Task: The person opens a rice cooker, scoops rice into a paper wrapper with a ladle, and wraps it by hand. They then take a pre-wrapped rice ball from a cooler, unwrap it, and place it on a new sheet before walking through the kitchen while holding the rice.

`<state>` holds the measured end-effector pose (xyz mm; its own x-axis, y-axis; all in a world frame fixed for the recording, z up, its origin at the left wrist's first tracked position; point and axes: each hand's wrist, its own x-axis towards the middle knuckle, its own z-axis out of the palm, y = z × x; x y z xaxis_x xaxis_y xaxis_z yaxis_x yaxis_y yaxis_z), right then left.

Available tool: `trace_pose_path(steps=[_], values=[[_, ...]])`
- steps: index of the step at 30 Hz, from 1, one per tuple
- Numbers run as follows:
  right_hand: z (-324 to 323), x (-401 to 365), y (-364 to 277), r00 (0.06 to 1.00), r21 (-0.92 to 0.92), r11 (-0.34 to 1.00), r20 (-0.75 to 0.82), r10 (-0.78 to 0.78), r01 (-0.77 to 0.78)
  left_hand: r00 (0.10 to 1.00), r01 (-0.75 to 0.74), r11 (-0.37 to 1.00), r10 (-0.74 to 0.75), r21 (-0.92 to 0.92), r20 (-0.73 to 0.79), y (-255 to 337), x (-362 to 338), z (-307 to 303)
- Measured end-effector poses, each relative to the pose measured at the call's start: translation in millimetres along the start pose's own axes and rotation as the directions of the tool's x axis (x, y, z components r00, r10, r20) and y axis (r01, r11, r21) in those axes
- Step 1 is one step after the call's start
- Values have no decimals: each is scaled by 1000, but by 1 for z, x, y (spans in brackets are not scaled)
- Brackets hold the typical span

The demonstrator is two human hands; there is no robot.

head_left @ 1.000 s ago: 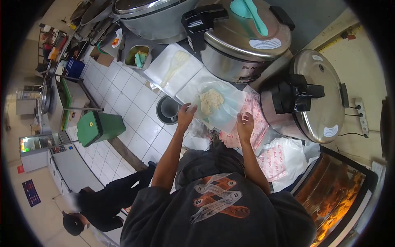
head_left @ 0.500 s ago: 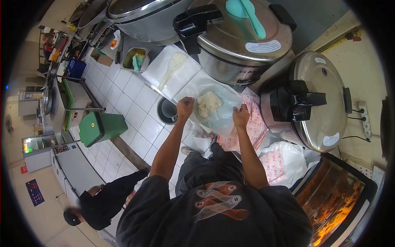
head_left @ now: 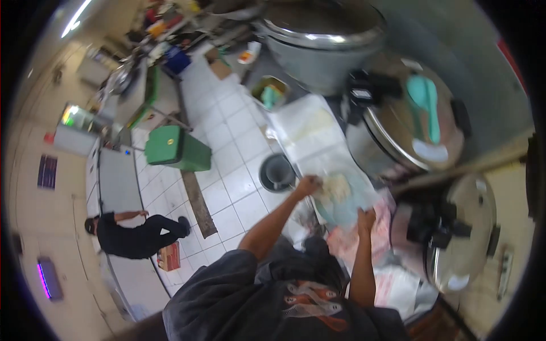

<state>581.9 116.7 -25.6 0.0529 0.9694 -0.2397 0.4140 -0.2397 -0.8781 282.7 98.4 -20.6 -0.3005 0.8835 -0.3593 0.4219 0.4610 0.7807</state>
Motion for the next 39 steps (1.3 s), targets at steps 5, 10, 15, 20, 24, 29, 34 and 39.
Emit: trace_pose_path(steps=[5,10,15,20,24,29,34,39], values=[[-11,3,-4,987,178,979,144,71,-96,991,-35,969,65,-243,114,18,-22,-19],[-32,-19,-63,963,149,981,255,82,-123,990,47,863,26,-503,138,33,-66,-46],[-16,-55,-114,930,306,945,368,-7,-114,992,48,764,41,-643,122,15,-120,-81],[39,-89,-113,931,96,986,327,-162,137,997,-46,685,79,-727,11,-22,-195,-126],[98,-130,-127,910,141,974,356,-215,175,1000,-19,574,-2,-818,-25,-37,-274,-198],[185,-228,-189,881,103,968,401,-249,227,986,-20,392,-143,-920,-82,-103,-369,-283],[288,-335,-238,838,134,961,471,-276,241,892,-138,395,-349,-908,-288,-186,-458,-362],[402,-440,-273,790,283,933,507,-344,225,654,-423,168,-623,-890,-429,-224,-525,-452]])
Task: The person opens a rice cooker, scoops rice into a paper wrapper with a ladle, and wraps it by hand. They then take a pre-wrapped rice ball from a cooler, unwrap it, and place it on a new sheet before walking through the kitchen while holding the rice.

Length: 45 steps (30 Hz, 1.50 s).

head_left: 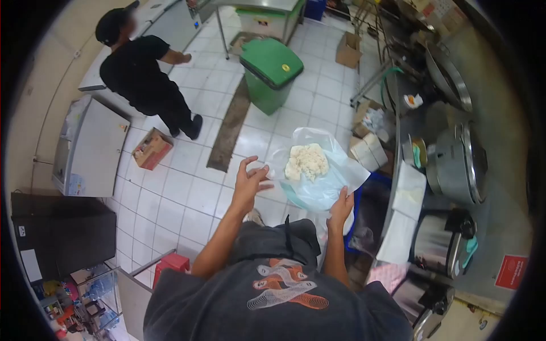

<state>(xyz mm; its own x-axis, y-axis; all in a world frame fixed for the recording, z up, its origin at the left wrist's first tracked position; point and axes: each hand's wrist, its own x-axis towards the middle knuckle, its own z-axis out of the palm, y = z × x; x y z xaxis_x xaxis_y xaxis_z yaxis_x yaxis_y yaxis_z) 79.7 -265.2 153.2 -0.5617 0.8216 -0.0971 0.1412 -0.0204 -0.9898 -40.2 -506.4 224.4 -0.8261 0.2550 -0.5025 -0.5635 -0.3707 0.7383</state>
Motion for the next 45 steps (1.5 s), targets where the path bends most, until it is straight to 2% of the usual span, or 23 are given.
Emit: trace_pose_path(steps=[2,3,4,7,8,11,14,15,17,18,23,24,25,27,30,33,36,39,42,45], values=[[33,12,-5,998,39,998,35,-53,51,998,-34,996,39,85,-53,22,0,9],[55,13,-7,998,-9,999,52,-38,38,995,-32,992,42,121,-87,33,1,3],[72,17,-5,997,-58,998,70,-19,23,993,-72,960,96,271,-76,40,7,-2],[127,29,-13,993,-196,980,105,46,-25,981,-96,952,140,289,-135,53,44,-29],[129,34,-15,991,-244,969,112,78,-48,979,-103,973,136,208,-152,50,52,-32],[179,44,-27,986,-145,986,156,-63,86,968,-124,978,157,170,-197,76,83,-54],[229,68,-36,968,-162,985,229,97,-61,967,3,986,39,166,-252,106,124,-64],[245,78,-33,963,-112,992,257,81,-54,965,40,983,8,179,-263,115,138,-64],[281,100,-24,950,-17,999,309,50,-47,966,-57,979,104,196,-236,129,175,-73],[298,108,-25,946,-32,998,319,61,-54,964,-98,974,143,202,-224,136,189,-76],[398,161,-57,925,19,997,375,61,-73,961,-104,964,161,243,-227,203,258,-105],[418,179,-37,933,-8,998,353,67,-69,956,-113,967,169,230,-239,218,267,-105],[436,186,-49,923,-48,993,365,122,-112,951,-120,969,175,216,-256,233,274,-108],[466,200,-70,863,23,995,500,68,-92,931,-135,968,198,213,-308,248,297,-119],[519,215,-76,874,90,996,484,-34,-11,895,-112,979,174,170,-411,275,324,-119],[568,226,-90,867,41,999,497,-25,5,881,4,998,29,68,-472,313,346,-105],[622,235,-93,863,-7,1000,505,14,-12,879,-26,987,98,158,-467,332,390,-123],[680,235,-99,883,51,999,469,-6,-20,886,-84,977,164,197,-435,360,432,-156],[746,239,-101,914,62,997,399,-72,51,907,-123,971,193,203,-375,402,475,-197],[810,232,-127,946,118,993,317,-62,25,919,-165,952,244,259,-309,452,511,-231]])
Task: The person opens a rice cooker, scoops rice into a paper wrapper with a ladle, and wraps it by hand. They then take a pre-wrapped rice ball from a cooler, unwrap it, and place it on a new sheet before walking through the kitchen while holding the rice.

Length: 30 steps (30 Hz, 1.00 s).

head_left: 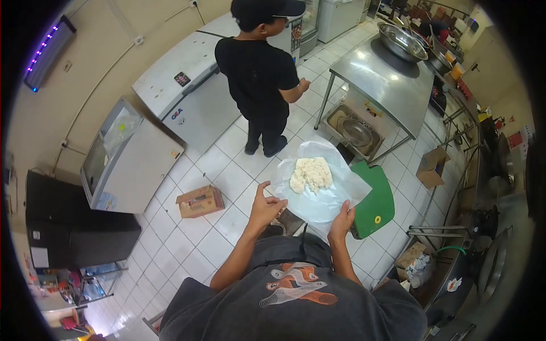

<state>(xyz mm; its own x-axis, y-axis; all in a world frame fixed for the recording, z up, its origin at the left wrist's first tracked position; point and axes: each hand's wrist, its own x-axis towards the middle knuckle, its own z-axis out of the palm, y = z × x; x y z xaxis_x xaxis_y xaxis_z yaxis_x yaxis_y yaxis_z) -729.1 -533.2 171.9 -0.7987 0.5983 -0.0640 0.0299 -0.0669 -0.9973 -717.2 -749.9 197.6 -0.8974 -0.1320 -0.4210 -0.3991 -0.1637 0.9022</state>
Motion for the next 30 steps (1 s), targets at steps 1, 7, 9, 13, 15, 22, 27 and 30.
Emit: trace_pose_path(steps=[1,7,9,13,15,22,27,30], values=[[17,8,3,999,-32,999,25,43,-42,1000,-19,1000,18,22,15,11,15,-9],[111,52,-5,985,-96,981,12,170,-168,979,-117,993,114,10,168,67,113,-56],[139,69,2,985,-61,983,-12,173,-173,976,-113,994,110,1,190,80,149,-71],[204,111,-1,979,-82,976,13,202,-200,989,37,996,-26,-77,147,90,228,-99],[237,140,15,982,-38,982,37,184,-183,994,43,999,-41,-12,99,78,273,-120],[356,253,17,975,-35,980,99,200,-197,879,-469,273,50,840,474,-140,382,-314],[464,358,5,959,80,965,163,233,-248,954,34,247,-295,968,42,-110,438,-329],[511,402,8,959,70,966,157,236,-249,929,59,164,-370,985,6,-89,490,-334]])
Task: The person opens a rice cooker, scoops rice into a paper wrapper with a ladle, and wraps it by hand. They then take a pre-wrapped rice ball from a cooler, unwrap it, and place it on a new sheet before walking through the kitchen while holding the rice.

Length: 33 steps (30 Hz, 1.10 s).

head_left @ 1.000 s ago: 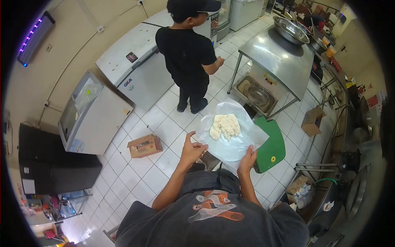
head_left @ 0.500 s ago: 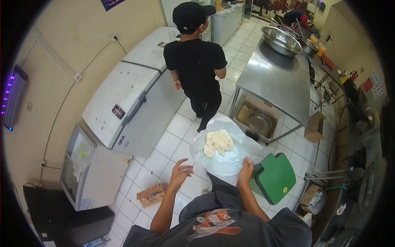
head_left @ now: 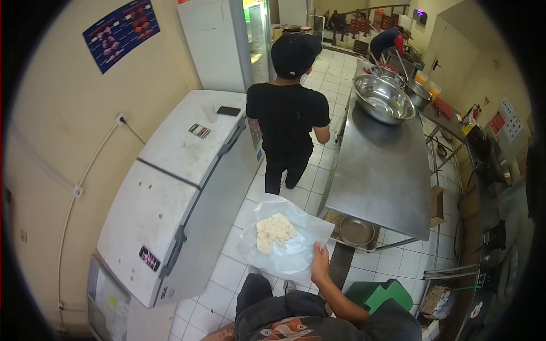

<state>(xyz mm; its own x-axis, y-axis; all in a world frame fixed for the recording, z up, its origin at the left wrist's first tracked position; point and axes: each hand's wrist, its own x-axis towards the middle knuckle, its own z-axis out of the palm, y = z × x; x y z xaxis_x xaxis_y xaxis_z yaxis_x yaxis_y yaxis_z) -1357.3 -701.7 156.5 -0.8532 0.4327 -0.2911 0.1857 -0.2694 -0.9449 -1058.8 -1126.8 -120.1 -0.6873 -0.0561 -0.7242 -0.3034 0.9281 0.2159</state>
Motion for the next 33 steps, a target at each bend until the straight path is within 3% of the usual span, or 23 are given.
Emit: trace_pose_path(steps=[4,7,8,9,10,11,12,13,14,15,17,19,24,26,28,29,30,31,32,33], values=[[59,72,-1,1000,25,1000,-14,-4,4,991,-134,965,129,227,35,-6,92,-62],[107,116,-5,999,84,996,-46,-20,23,948,-305,833,311,461,66,-11,201,-137],[120,129,-10,998,102,994,-53,-37,42,955,-294,854,283,430,90,-5,252,-172],[134,138,-13,994,105,994,-112,-20,32,935,-333,847,353,415,29,8,291,-215],[146,145,-15,986,106,994,-165,-7,24,929,-364,877,364,314,62,31,326,-261],[159,158,-20,976,108,994,-216,8,16,919,-382,922,387,64,-81,54,360,-300],[168,170,-28,973,122,992,-231,-4,33,890,-416,870,449,264,-78,73,410,-330],[176,177,-35,970,137,990,-245,-5,40,765,-573,759,631,310,-131,98,442,-369],[184,185,-40,966,156,987,-258,-6,47,862,-484,875,479,7,-167,130,471,-401],[190,198,-45,957,158,987,-289,9,38,720,-609,755,655,245,-229,167,490,-439],[192,228,-46,937,156,987,-350,21,36,741,-649,744,572,-157,-352,242,510,-502],[195,262,-51,923,205,977,-385,27,57,780,-622,716,534,-317,-326,310,511,-557],[195,371,-79,881,173,981,-473,-1,93,673,-732,661,666,-164,-321,388,588,-584],[181,420,-73,893,122,992,-447,46,11,710,-687,721,638,-91,-299,370,595,-561],[186,477,-90,894,122,991,-447,7,53,725,-646,761,635,54,-266,362,625,-558],[183,502,-102,877,118,989,-479,-26,94,564,-774,629,739,76,-368,348,645,-545],[179,526,-113,879,132,987,-477,-18,92,849,-519,843,489,-144,-199,356,631,-555],[178,552,-122,879,152,983,-477,-18,103,706,-657,748,653,89,-274,361,624,-564],[178,580,-134,879,169,980,-476,-14,108,929,-352,898,303,-263,-210,369,618,-570],[178,605,-155,893,169,985,-447,59,19,935,-333,935,311,-118,-170,368,632,-572]])
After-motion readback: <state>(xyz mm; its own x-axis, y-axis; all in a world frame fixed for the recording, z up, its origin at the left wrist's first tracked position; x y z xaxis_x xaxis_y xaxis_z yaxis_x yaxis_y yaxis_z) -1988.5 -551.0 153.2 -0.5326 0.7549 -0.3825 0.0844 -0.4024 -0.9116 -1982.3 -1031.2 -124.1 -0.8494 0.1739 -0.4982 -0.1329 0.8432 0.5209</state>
